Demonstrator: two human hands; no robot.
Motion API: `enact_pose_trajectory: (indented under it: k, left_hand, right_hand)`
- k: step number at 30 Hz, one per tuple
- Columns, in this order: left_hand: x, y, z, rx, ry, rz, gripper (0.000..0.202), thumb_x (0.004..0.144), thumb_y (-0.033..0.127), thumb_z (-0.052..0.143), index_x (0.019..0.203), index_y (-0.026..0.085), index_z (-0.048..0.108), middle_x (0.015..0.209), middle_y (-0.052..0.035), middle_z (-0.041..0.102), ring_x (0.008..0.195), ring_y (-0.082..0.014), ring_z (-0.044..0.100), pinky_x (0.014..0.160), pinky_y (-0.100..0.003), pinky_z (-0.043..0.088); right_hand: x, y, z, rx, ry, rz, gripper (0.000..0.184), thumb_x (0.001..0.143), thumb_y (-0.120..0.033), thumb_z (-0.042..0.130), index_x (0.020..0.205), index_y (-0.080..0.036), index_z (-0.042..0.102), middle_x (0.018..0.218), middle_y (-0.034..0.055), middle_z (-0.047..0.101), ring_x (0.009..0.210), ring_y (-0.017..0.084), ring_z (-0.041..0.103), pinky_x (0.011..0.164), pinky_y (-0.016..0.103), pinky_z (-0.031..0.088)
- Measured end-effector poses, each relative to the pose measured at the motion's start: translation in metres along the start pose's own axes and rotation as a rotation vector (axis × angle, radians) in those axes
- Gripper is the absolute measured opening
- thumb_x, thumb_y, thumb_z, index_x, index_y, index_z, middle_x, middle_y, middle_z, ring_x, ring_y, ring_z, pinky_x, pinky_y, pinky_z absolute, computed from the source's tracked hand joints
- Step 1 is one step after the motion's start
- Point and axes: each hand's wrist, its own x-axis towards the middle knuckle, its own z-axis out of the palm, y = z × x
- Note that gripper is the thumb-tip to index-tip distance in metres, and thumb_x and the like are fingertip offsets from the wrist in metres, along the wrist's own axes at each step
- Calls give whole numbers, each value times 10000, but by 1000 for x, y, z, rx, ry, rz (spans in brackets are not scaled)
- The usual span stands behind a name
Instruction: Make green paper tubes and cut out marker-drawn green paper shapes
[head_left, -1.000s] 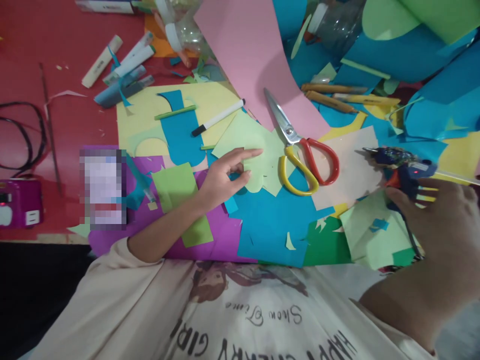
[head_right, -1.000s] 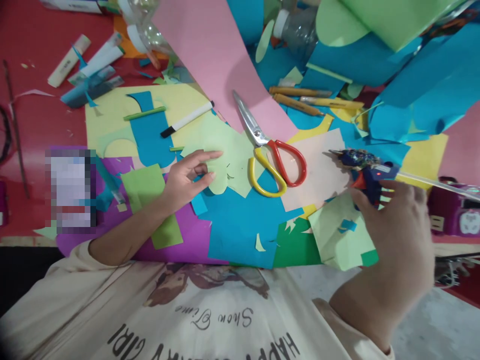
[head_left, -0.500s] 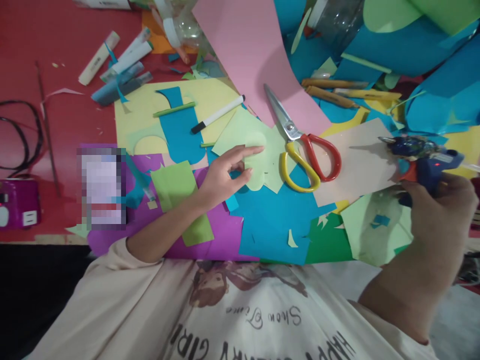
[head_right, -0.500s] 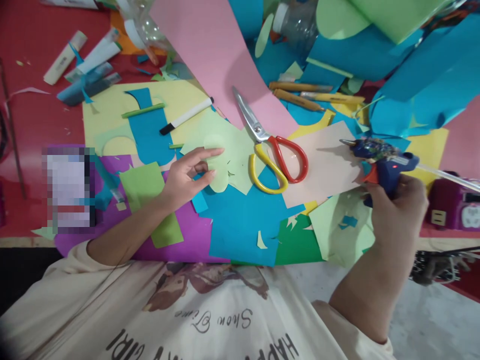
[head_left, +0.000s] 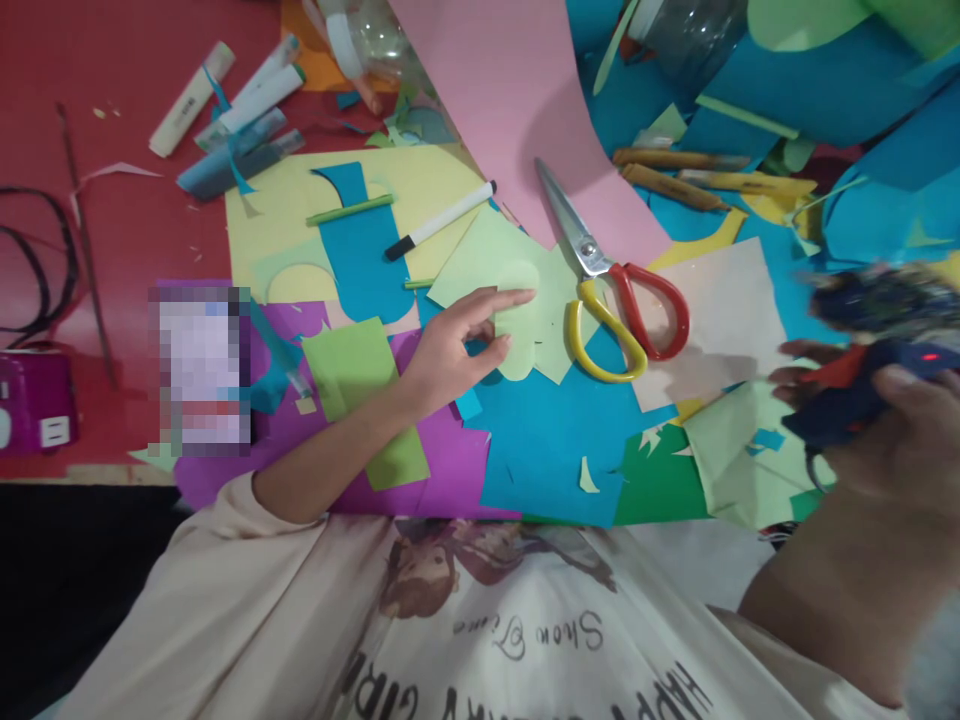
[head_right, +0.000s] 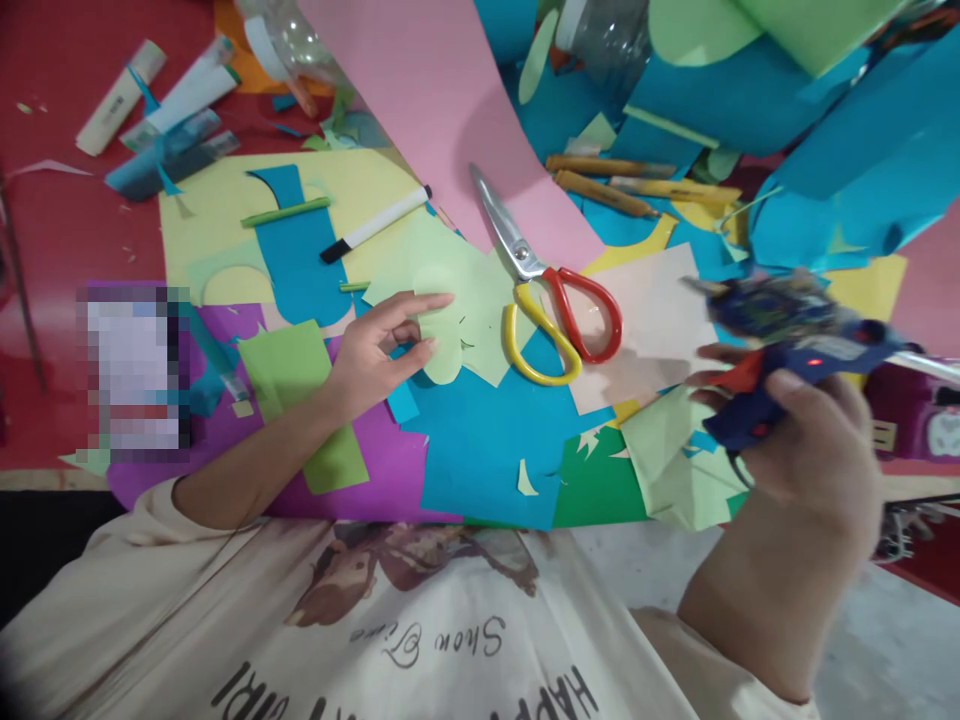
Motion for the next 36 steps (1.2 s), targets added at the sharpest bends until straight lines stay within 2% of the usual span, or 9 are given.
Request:
enact_pose_trajectory:
  k: [2, 4, 7, 11, 17, 20, 23, 29, 36]
  left_hand:
    - [0, 0, 0, -11, -2, 0, 372, 848, 146, 511, 1198, 226, 608, 1018, -44, 607, 663, -66, 510, 595, -194, 478]
    - [0, 1, 0, -19, -2, 11, 375, 847, 139, 514, 1201, 220, 606, 1008, -40, 602, 631, -57, 482, 589, -192, 474]
    - [-1, 0, 0, -2, 1, 22, 380, 851, 135, 513, 1211, 219, 600, 991, -37, 599, 607, -54, 461, 588, -192, 472]
    - [-3, -1, 1, 45, 4, 3, 368, 872, 180, 508, 1226, 233, 591, 1016, -39, 600, 637, -61, 494, 613, -194, 484]
    - [-3, -2, 2, 51, 17, 17, 355, 876, 198, 534, 1222, 247, 594, 1073, -40, 630, 599, -47, 484, 575, -181, 481]
    - [-3, -1, 2, 28, 3, -3, 353, 882, 219, 545, 1232, 246, 585, 1181, -58, 623, 564, -35, 474, 545, -179, 474]
    - [-3, 0, 1, 28, -16, -39, 360, 888, 246, 546, 1247, 247, 573, 1236, -64, 610, 575, -38, 492, 559, -186, 485]
    - [-4, -1, 2, 38, -28, -12, 377, 875, 224, 552, 1251, 242, 572, 1210, -59, 609, 590, -37, 502, 586, -185, 494]
    - [-5, -2, 2, 80, -42, 14, 397, 879, 194, 517, 1271, 245, 555, 1207, -53, 601, 634, -37, 529, 603, -171, 491]
  right_hand:
    - [-8, -17, 13, 261, -207, 234, 146, 518, -309, 706, 545, -212, 599, 606, 133, 668, 384, 184, 532, 378, 326, 345]
    - [-16, -31, 27, 403, -379, 316, 101, 505, -228, 702, 568, -204, 627, 622, 113, 687, 302, 134, 446, 312, 276, 256]
    - [-26, -44, 46, 505, -478, 292, 95, 561, -254, 715, 591, -187, 654, 596, 73, 667, 315, 127, 462, 292, 258, 260]
    - [-31, -49, 64, 578, -599, 246, 176, 634, -334, 739, 651, -176, 663, 607, 47, 646, 342, 112, 463, 289, 251, 295]
    - [-32, -52, 78, 454, -783, 220, 309, 712, -465, 722, 694, -165, 652, 482, 10, 562, 366, 100, 449, 320, 229, 316]
    - [-32, -52, 81, 383, -815, 218, 362, 710, -513, 712, 657, -165, 627, 486, -3, 559, 362, 83, 441, 334, 219, 331]
    - [-33, -51, 84, 300, -793, 191, 419, 689, -555, 707, 579, -173, 574, 476, -11, 544, 368, 82, 449, 337, 214, 349]
    - [-36, -54, 89, 247, -762, 186, 373, 677, -482, 722, 556, -175, 549, 420, -25, 498, 347, 73, 416, 330, 209, 324]
    - [-36, -61, 93, 221, -796, 196, 400, 662, -495, 692, 498, -177, 512, 400, -19, 485, 337, 64, 396, 334, 209, 304]
